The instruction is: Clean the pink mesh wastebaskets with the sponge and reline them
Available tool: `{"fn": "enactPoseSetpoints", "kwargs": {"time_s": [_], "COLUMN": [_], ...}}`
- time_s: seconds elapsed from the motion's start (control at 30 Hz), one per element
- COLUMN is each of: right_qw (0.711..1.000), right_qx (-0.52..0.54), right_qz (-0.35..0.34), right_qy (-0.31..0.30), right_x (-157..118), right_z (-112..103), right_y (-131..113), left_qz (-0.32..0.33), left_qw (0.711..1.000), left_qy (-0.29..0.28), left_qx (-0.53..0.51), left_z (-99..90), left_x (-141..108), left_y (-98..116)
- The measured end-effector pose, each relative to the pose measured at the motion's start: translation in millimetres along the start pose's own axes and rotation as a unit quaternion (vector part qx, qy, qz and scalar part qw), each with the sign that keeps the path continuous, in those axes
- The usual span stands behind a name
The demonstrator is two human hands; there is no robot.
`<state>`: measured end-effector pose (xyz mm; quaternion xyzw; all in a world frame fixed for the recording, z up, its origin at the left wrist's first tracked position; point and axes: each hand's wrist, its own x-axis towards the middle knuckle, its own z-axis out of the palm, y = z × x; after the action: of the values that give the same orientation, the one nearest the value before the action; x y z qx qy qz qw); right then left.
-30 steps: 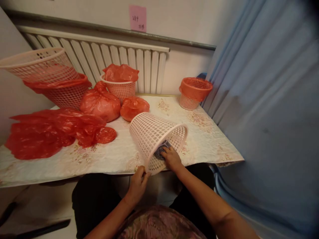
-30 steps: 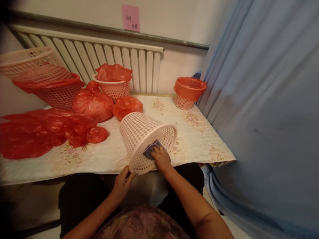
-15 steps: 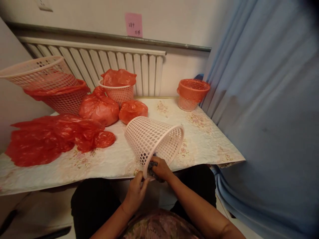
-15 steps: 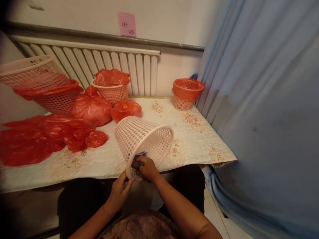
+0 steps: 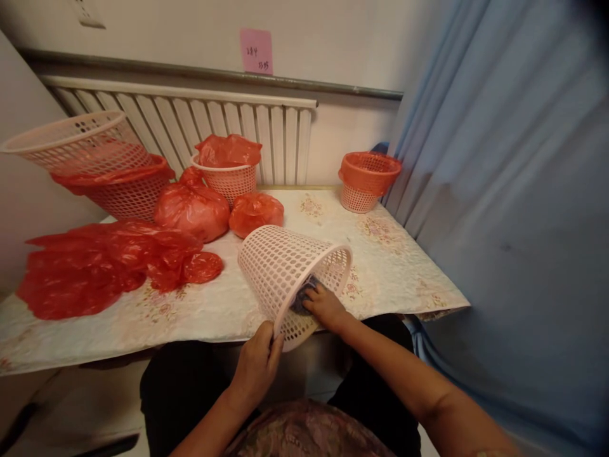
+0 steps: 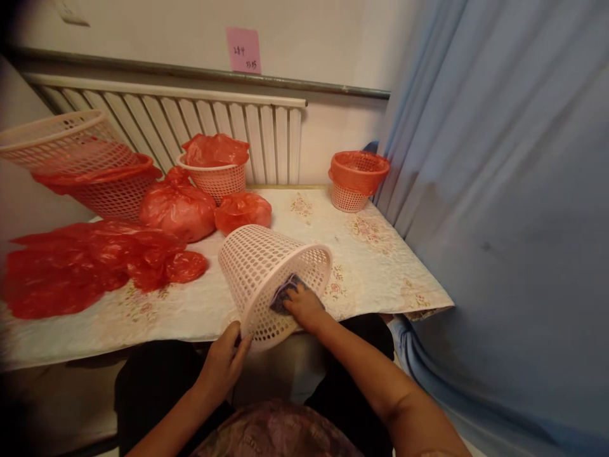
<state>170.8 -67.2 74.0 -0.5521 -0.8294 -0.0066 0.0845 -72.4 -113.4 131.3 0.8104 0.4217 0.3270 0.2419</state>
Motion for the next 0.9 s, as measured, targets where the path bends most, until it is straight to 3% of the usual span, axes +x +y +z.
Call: {"fn": "enactPoseSetpoints", "kwargs": {"time_s": [0.1, 0.23, 0.4, 0.53, 0.7, 0.9], "right_qw": [0.999, 0.996, 0.99, 0.983, 0.973, 0.94], "right_qx": [-0.011, 0.005, 0.051, 0.107, 0.207, 0.333], "right_qz": [0.043, 0.088, 0.129, 0.141, 0.082, 0.0], "right_qy": [0.009, 0.019, 0.032, 0.049, 0.053, 0.073], "right_x": [2.2, 3.2, 2.8, 6.0, 18.4, 21.2], "right_z": [-3.7, 3.1, 9.8, 9.4, 4.9, -0.6], "right_y": [10.5, -0.6, -7.2, -12.4, -42.1, -80.3], "left_qz": [0.002, -0.007, -0.006, 0.018, 0.082, 0.107], "left_qw": [1.0, 0.999, 0.998, 0.997, 0.996, 0.993], "left_qy": [0.011, 0.033, -0.003, -0.008, 0.016, 0.042], "left_qx": [-0.006, -0.019, -0.062, -0.07, -0.038, 0.009], "left_z": [3.8, 18.5, 43.6, 51.4, 34.4, 2.1], "left_x": [4.5, 2.2, -8.4, -11.0, -12.3, -12.3], "left_y": [2.6, -5.4, -26.0, -33.0, -22.4, 2.4]}}
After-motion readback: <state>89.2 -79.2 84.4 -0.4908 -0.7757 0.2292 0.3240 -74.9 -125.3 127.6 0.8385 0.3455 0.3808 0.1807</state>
